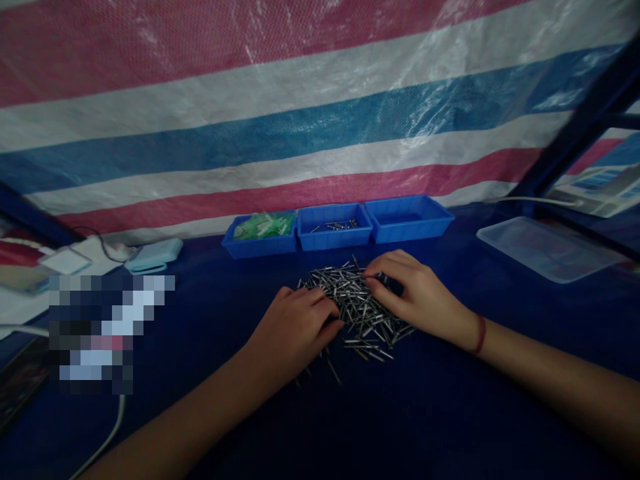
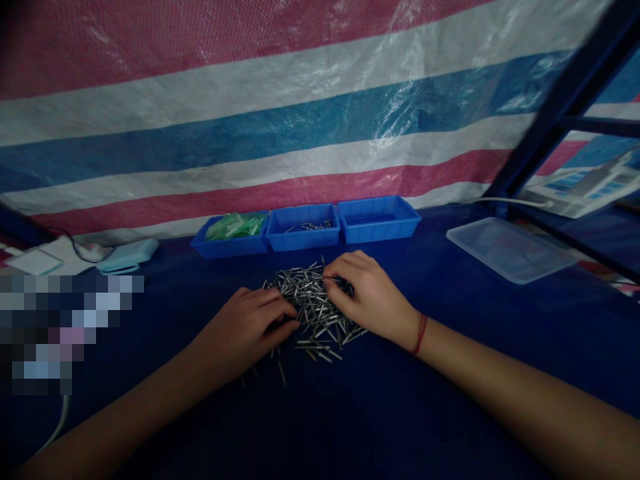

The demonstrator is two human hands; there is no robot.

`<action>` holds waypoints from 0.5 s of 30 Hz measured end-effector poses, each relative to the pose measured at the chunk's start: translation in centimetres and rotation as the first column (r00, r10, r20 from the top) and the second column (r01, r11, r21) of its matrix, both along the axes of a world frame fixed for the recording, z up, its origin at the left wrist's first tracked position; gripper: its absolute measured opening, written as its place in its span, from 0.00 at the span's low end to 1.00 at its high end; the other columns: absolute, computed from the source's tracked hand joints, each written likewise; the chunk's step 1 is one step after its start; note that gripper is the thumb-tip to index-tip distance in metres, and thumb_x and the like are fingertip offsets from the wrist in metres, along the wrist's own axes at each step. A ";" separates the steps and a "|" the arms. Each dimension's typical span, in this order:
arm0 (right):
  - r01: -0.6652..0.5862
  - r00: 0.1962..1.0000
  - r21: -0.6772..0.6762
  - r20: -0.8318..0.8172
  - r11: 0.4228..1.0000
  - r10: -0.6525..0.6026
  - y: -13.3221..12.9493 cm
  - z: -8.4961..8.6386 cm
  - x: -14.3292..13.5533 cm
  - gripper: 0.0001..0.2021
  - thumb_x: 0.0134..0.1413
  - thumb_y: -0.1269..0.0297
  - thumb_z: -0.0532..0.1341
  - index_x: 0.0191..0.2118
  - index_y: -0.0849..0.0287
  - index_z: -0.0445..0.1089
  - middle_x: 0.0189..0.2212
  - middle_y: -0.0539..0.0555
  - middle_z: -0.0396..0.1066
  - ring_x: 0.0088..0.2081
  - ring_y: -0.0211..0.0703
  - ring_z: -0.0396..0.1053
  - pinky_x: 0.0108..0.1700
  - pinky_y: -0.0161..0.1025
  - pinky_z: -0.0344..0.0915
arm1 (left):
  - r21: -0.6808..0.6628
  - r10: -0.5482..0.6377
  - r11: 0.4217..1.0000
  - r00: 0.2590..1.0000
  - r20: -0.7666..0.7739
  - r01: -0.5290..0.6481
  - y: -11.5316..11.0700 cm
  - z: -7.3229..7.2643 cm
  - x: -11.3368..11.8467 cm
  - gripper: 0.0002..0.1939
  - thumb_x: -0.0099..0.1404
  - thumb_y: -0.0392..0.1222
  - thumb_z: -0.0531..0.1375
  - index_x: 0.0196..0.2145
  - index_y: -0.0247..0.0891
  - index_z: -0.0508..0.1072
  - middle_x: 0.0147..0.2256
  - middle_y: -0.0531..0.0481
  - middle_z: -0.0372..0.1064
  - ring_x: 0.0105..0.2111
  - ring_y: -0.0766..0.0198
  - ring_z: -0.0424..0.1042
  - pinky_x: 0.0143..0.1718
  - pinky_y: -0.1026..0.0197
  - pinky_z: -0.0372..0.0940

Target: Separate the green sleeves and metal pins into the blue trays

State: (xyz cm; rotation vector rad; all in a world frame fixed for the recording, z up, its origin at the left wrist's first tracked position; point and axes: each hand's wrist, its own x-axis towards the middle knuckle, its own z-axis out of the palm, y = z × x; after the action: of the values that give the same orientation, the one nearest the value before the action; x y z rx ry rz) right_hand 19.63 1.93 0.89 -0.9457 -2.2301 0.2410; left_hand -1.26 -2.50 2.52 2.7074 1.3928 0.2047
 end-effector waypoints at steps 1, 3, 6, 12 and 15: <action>-0.006 1.000 -0.001 0.002 1.000 0.006 -0.1 0.0 0.0 0.05 0.55 0.70 0.56 0.33 0.60 0.69 0.31 0.53 0.71 0.35 0.42 0.66 0.40 0.42 0.62 | -0.005 0.010 1.000 1.000 0.008 -0.010 0.0 0.0 0.0 0.07 0.65 0.42 0.55 0.33 0.39 0.70 0.33 0.52 0.69 0.34 0.60 0.68 0.34 0.57 0.54; -0.016 1.000 -0.003 0.009 1.000 0.016 -0.2 0.1 -0.1 0.05 0.55 0.70 0.56 0.32 0.60 0.69 0.31 0.53 0.71 0.35 0.42 0.66 0.40 0.42 0.62 | -0.014 0.030 0.999 0.999 0.016 -0.030 0.0 0.1 0.1 0.08 0.65 0.43 0.55 0.32 0.38 0.70 0.32 0.52 0.69 0.33 0.60 0.68 0.33 0.57 0.53; -0.021 1.000 -0.012 0.013 1.000 0.021 -0.3 0.1 -0.2 0.05 0.55 0.70 0.56 0.33 0.60 0.69 0.31 0.53 0.71 0.35 0.42 0.66 0.40 0.42 0.62 | -0.004 0.053 0.999 0.999 0.013 -0.053 0.0 0.1 0.2 0.10 0.64 0.47 0.56 0.33 0.38 0.70 0.32 0.51 0.69 0.33 0.59 0.68 0.32 0.57 0.53; -0.038 0.999 -0.020 0.011 0.999 0.038 -0.7 0.1 -0.1 0.05 0.55 0.70 0.55 0.33 0.59 0.68 0.32 0.53 0.71 0.36 0.43 0.66 0.41 0.43 0.62 | -0.007 0.063 0.998 0.998 0.006 -0.063 -0.2 0.1 0.3 0.07 0.65 0.41 0.54 0.32 0.39 0.70 0.32 0.52 0.69 0.33 0.60 0.68 0.32 0.57 0.53; -0.040 0.999 -0.023 0.014 0.999 0.040 -0.8 0.1 -0.1 0.05 0.55 0.69 0.55 0.33 0.60 0.68 0.32 0.53 0.71 0.35 0.42 0.66 0.40 0.43 0.62 | -0.025 0.082 0.996 0.997 0.017 -0.081 -0.4 0.3 0.3 0.07 0.64 0.39 0.54 0.32 0.38 0.70 0.32 0.52 0.69 0.33 0.61 0.68 0.32 0.58 0.53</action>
State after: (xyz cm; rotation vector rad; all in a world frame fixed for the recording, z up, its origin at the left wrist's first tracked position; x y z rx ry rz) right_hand 19.54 1.18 1.00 -0.9182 -2.2655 0.2791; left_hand -0.95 -2.85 2.79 2.6252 1.4919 0.2163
